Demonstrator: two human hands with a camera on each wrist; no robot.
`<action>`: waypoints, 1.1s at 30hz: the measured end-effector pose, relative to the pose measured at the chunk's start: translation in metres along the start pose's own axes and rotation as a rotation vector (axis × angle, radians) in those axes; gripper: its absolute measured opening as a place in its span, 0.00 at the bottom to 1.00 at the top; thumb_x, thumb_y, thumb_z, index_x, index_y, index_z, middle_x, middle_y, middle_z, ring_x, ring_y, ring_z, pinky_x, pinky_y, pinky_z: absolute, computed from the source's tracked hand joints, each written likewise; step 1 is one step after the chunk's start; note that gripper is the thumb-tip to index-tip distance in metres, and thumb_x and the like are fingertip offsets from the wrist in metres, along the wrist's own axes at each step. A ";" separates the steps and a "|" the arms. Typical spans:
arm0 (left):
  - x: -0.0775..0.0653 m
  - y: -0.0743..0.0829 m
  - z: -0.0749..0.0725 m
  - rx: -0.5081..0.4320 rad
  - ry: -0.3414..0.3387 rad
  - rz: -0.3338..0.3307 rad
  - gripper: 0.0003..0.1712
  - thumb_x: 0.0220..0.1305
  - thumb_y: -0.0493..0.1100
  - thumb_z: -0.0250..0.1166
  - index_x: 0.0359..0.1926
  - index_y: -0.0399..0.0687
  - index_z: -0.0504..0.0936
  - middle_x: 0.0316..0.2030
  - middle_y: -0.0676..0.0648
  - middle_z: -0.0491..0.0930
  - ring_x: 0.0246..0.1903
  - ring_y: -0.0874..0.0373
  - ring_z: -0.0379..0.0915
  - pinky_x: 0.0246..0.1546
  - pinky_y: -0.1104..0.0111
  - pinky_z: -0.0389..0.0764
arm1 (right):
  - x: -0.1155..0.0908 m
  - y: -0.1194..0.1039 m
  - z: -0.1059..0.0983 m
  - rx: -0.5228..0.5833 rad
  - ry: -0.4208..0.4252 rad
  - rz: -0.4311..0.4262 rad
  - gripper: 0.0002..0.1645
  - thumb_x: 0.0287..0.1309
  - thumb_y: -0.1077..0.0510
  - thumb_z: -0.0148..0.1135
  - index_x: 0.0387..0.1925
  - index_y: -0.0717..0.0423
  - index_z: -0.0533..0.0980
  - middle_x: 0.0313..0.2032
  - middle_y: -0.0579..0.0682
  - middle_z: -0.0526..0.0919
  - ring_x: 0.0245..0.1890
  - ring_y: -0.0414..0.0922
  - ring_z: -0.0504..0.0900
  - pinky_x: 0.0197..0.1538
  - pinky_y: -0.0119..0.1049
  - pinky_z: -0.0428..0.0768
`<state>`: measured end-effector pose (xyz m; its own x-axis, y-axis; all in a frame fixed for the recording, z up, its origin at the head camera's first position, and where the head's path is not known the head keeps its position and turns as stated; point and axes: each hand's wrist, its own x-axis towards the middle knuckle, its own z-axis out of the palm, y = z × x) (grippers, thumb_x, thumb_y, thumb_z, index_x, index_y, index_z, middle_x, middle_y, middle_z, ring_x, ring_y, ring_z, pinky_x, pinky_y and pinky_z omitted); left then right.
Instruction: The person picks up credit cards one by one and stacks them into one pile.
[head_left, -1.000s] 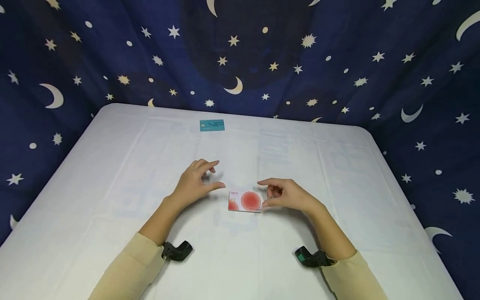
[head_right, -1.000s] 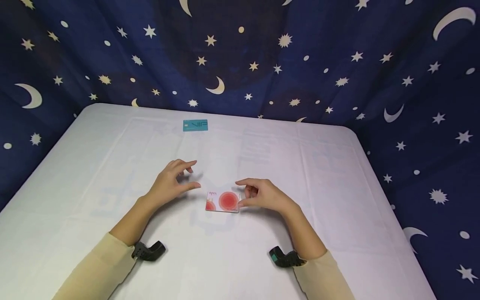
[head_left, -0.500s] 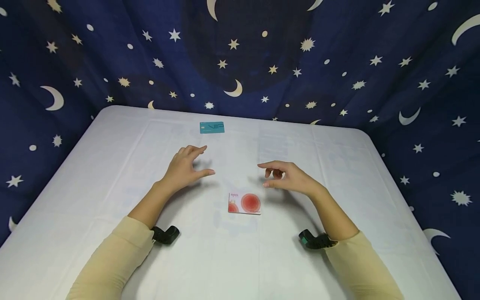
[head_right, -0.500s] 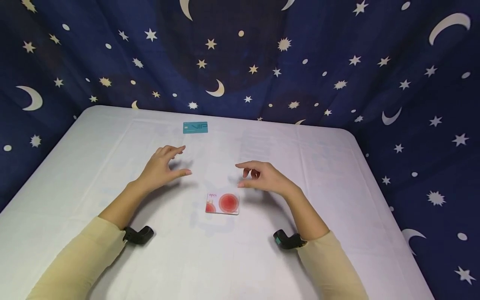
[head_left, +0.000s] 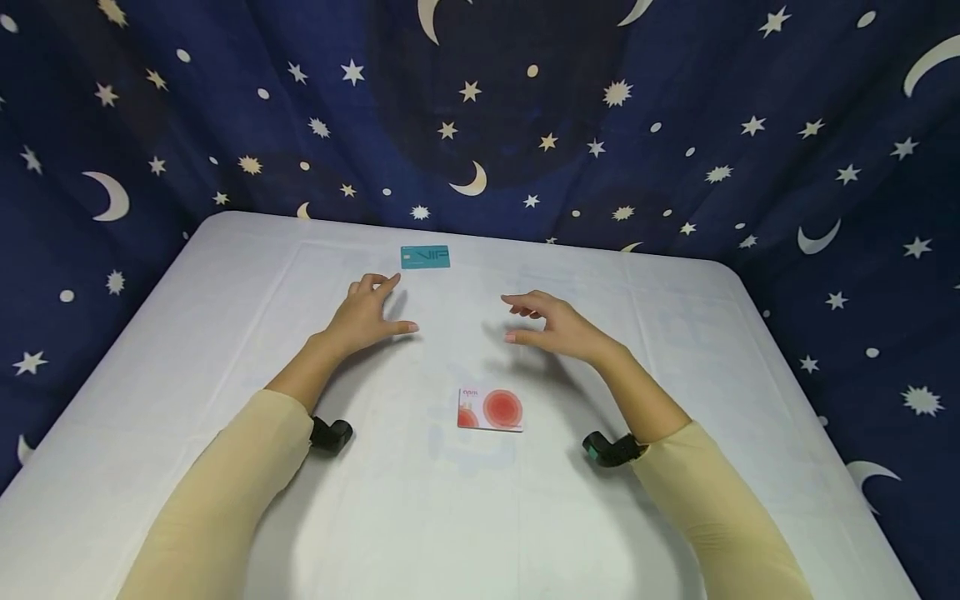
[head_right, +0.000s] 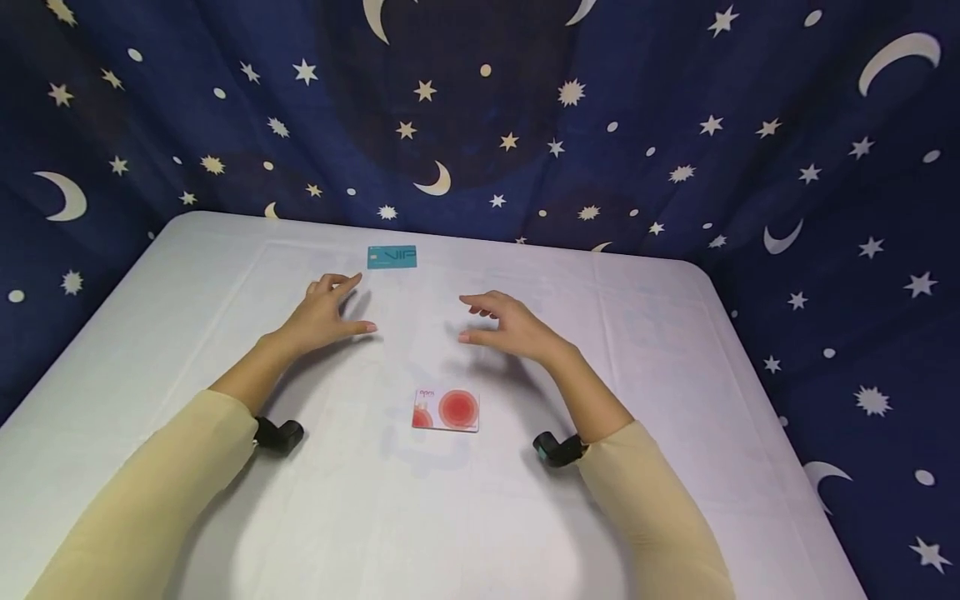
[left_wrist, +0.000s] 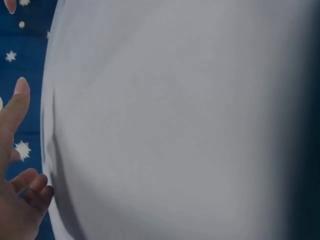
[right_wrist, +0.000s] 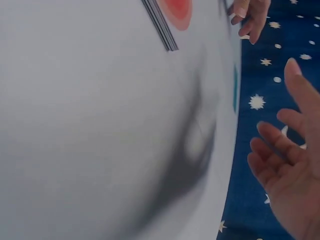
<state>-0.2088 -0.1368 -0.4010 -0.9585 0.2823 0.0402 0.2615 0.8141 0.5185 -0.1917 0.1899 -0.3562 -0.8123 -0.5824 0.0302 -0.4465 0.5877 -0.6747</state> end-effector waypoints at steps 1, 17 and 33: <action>0.003 -0.001 0.001 -0.018 -0.014 -0.022 0.57 0.49 0.62 0.71 0.72 0.42 0.55 0.64 0.33 0.58 0.60 0.38 0.57 0.58 0.48 0.65 | 0.005 0.001 0.000 -0.016 -0.004 0.009 0.38 0.53 0.52 0.68 0.64 0.56 0.68 0.54 0.62 0.74 0.55 0.58 0.72 0.54 0.54 0.71; 0.062 0.010 0.003 0.188 -0.182 -0.192 0.63 0.48 0.67 0.68 0.75 0.50 0.43 0.62 0.37 0.57 0.52 0.41 0.65 0.51 0.51 0.71 | 0.086 0.020 0.019 -0.245 -0.116 0.196 0.49 0.57 0.40 0.60 0.72 0.55 0.53 0.56 0.61 0.70 0.57 0.54 0.67 0.62 0.49 0.64; 0.056 0.000 -0.004 0.135 -0.249 -0.281 0.68 0.45 0.67 0.70 0.75 0.53 0.35 0.65 0.32 0.51 0.64 0.39 0.55 0.58 0.43 0.63 | 0.116 0.019 0.050 -0.555 -0.131 0.269 0.50 0.57 0.23 0.43 0.74 0.42 0.49 0.52 0.58 0.68 0.46 0.51 0.68 0.53 0.44 0.68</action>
<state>-0.2626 -0.1233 -0.3953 -0.9423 0.1397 -0.3042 0.0211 0.9318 0.3623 -0.2759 0.1059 -0.4026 -0.8861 -0.4174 -0.2017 -0.3900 0.9064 -0.1623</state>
